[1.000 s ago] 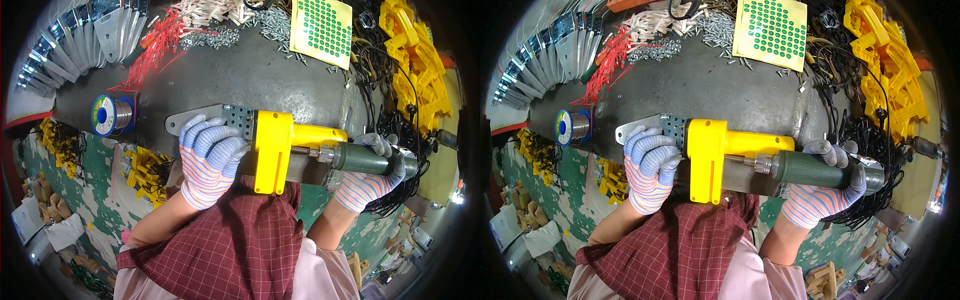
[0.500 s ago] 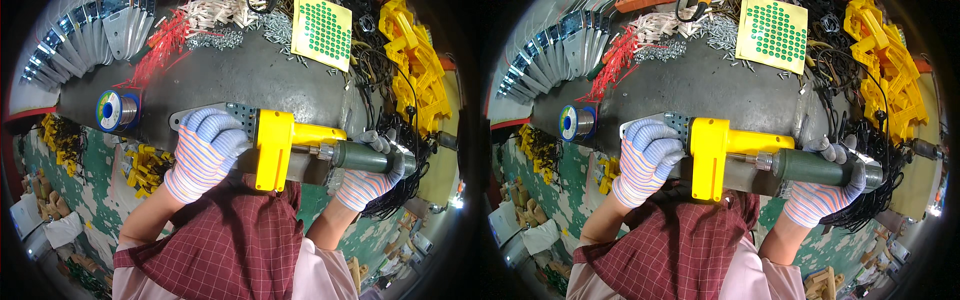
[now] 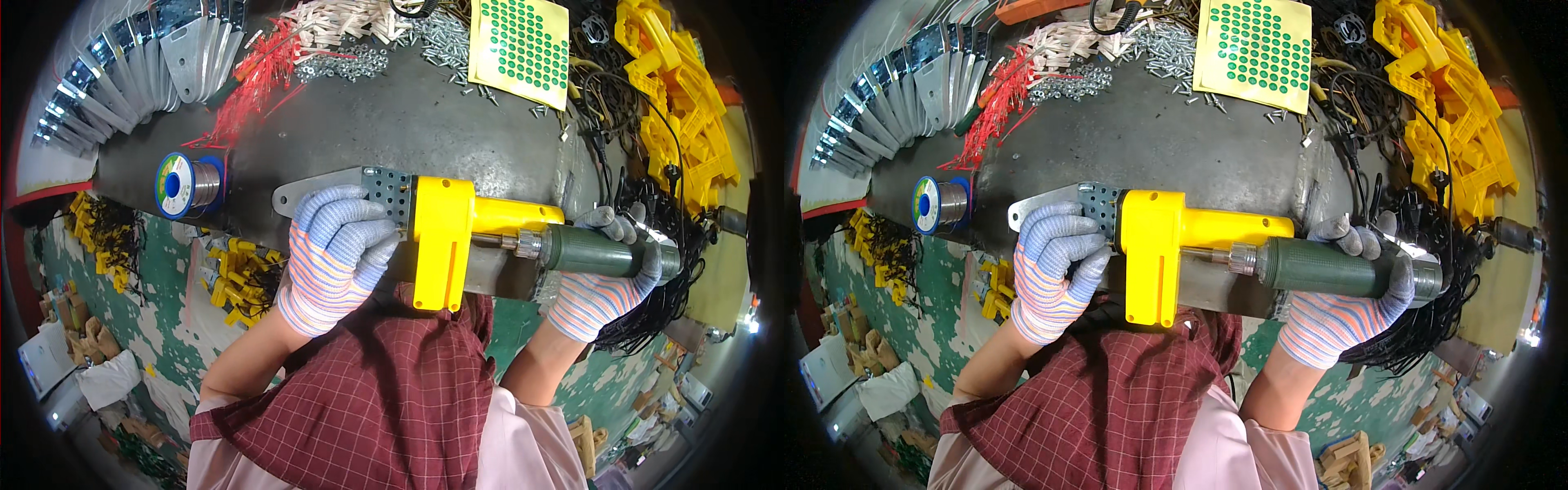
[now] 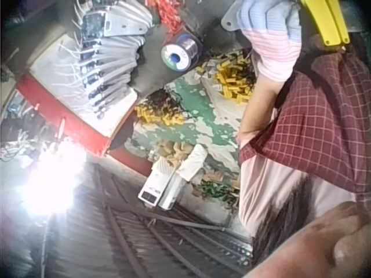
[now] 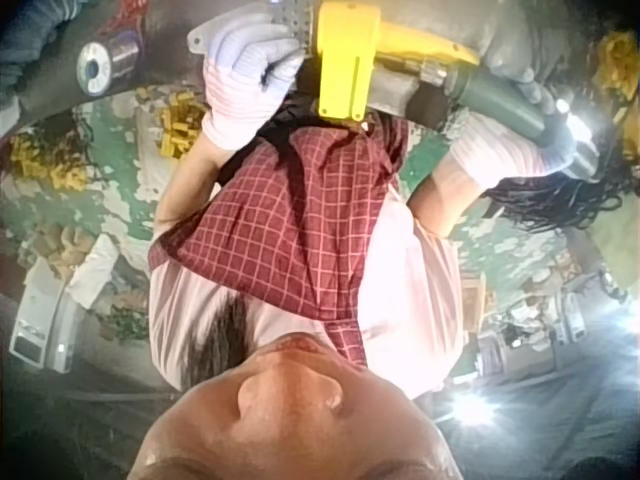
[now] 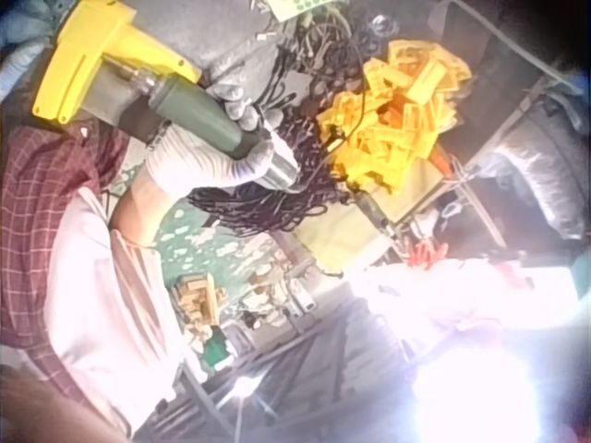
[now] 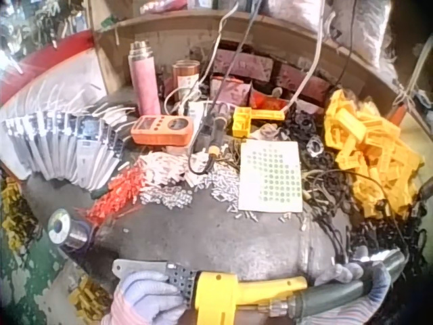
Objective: Soldering wires and assembling components into a yellow plastic housing.
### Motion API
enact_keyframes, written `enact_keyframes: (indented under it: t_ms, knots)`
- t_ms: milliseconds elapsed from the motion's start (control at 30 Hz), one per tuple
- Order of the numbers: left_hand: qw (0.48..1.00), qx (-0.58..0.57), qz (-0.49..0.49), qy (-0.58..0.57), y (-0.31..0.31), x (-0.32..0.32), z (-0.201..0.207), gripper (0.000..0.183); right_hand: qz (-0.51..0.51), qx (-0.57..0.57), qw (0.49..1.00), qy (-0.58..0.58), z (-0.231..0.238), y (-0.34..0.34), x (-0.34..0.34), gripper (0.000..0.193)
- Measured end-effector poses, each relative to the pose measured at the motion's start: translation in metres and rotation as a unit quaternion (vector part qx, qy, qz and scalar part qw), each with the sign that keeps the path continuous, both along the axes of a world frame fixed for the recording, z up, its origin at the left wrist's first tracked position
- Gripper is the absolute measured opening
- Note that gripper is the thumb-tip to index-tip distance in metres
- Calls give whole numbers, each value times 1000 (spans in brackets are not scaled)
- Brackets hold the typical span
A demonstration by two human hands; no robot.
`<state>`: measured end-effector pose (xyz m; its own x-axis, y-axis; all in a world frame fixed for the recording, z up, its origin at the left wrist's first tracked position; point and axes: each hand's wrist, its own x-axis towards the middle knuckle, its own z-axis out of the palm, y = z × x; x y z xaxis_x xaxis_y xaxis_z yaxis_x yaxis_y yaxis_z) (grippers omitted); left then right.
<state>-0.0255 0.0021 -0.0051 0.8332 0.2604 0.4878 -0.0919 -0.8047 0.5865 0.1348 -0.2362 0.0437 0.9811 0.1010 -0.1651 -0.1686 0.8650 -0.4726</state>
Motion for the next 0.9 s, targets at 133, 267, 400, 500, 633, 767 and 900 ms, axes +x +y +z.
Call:
enact_keyframes:
  t_ms: [133,267,400,500,633,767,900]
  knots:
    - [1000,2,-6,-12,-1,1,0,18,0,-7,1000,-2,0,0,0,48]
    - [1000,11,-11,-13,0,1,-3,19,12,20,1000,-10,-4,-4,2,44]
    - [1000,19,-10,-10,0,1,-4,19,8,31,999,-16,-6,-4,-1,40]
    - [1000,27,-9,-11,-1,1,-5,20,-4,15,1000,-10,-3,0,-2,40]
    - [1000,-3,-8,-5,0,1,-4,21,-2,16,1000,-10,-2,1,-2,41]
    - [1000,13,-12,-10,0,2,-5,24,-3,23,1000,2,0,3,-2,42]
    - [999,26,3,-24,0,5,-5,25,-5,23,1000,8,-2,3,2,43]
